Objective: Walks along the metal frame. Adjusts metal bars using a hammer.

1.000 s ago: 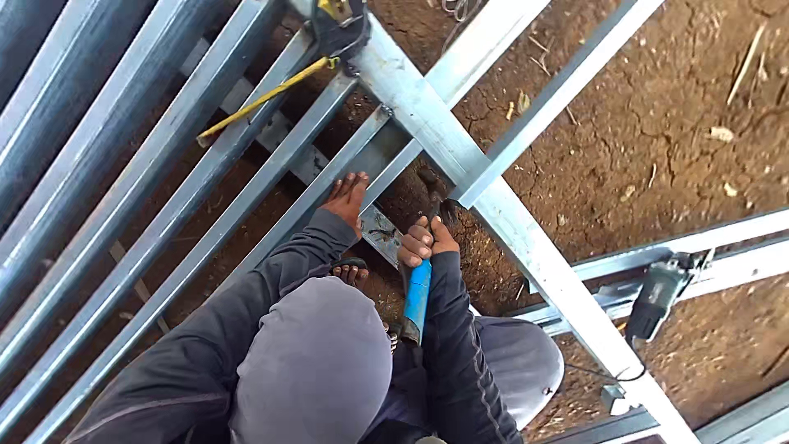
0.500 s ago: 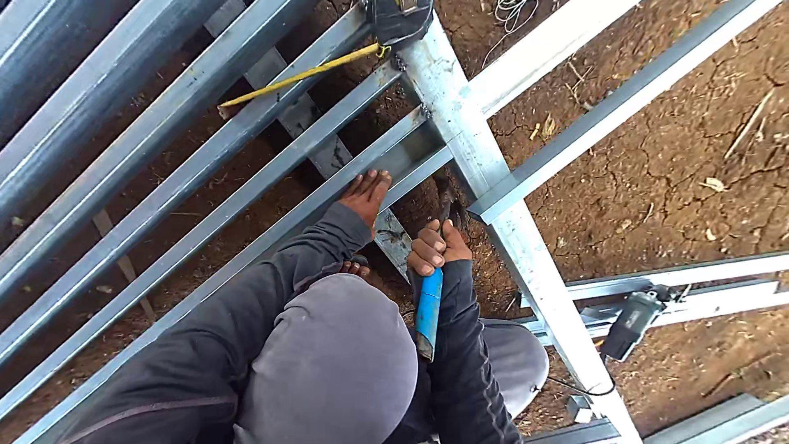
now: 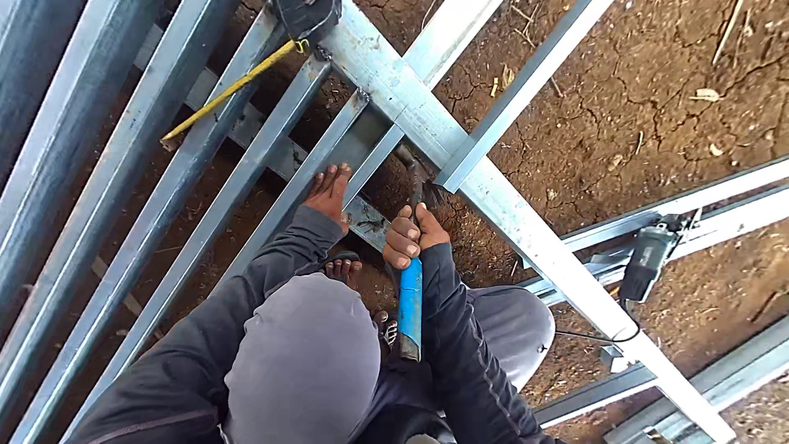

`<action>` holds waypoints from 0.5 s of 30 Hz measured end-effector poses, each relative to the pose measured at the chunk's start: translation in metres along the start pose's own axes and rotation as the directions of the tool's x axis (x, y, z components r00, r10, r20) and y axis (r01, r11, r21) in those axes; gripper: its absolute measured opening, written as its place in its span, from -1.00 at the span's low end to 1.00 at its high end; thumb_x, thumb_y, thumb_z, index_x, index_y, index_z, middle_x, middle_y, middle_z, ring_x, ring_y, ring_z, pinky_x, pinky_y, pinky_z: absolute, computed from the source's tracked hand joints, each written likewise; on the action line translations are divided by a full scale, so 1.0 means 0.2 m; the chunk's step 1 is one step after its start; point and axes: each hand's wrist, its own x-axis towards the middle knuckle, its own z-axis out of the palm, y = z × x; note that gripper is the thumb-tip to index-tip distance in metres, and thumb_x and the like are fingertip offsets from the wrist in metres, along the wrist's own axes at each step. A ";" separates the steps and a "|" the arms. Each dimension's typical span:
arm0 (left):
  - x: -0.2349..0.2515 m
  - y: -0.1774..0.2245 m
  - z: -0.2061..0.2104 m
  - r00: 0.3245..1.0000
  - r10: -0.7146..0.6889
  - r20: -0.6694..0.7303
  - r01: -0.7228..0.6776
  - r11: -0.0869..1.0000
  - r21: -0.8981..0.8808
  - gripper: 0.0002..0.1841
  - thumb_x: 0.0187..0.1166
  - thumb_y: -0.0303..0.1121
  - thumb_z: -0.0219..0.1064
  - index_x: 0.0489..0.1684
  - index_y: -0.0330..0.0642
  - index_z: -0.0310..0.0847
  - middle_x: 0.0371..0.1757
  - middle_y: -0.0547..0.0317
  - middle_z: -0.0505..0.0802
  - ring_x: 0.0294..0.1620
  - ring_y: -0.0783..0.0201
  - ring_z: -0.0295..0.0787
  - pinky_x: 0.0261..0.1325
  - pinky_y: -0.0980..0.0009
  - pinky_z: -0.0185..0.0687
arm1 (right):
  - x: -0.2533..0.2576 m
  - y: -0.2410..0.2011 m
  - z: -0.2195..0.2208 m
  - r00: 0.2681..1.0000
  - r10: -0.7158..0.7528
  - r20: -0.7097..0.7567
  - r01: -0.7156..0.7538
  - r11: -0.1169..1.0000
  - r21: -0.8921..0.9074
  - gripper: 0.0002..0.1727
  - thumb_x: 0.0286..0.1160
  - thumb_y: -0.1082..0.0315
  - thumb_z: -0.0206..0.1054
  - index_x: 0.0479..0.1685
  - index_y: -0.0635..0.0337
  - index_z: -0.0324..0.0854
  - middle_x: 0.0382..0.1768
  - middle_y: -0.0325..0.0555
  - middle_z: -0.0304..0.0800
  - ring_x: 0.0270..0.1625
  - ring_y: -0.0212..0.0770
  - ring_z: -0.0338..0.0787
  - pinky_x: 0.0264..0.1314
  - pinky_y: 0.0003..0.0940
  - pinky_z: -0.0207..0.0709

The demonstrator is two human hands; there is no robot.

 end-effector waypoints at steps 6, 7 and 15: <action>0.00 -0.13 0.16 0.989 0.086 -0.117 -0.080 0.995 0.054 -0.06 0.32 -0.46 0.46 0.84 -0.38 0.07 0.79 -0.25 0.40 0.81 -0.23 0.29 0.88 -0.03 0.05 | -0.15 0.00 -0.09 0.978 0.063 -0.197 -0.144 0.892 -0.428 -0.45 0.87 -0.25 -0.32 -0.20 -0.04 0.35 -0.85 -0.37 0.29 -0.92 -0.40 0.43 -0.89 -0.47 0.43; 0.01 -0.13 0.14 0.991 0.088 -0.104 -0.080 0.994 0.077 -0.09 0.40 -0.38 0.45 0.85 -0.35 0.06 0.79 -0.24 0.41 0.81 -0.21 0.30 0.87 -0.03 0.09 | -0.20 -0.02 -0.10 0.962 0.068 -0.265 -0.207 0.812 -0.546 -0.44 0.89 -0.21 -0.34 -0.15 0.00 0.37 -0.85 -0.35 0.32 -0.92 -0.37 0.44 -0.89 -0.42 0.47; 0.34 0.19 -0.15 0.985 0.032 0.170 -0.075 0.965 0.251 -0.17 0.76 0.00 0.19 0.99 0.30 -0.26 0.43 -0.52 0.62 0.31 -0.53 0.65 0.19 -0.42 0.56 | -0.48 0.06 -0.23 0.888 -0.090 -0.451 -0.379 0.413 -0.828 -0.56 0.97 0.08 -0.17 0.20 0.28 0.45 -0.68 -0.20 0.43 -0.82 -0.26 0.45 -0.79 -0.29 0.53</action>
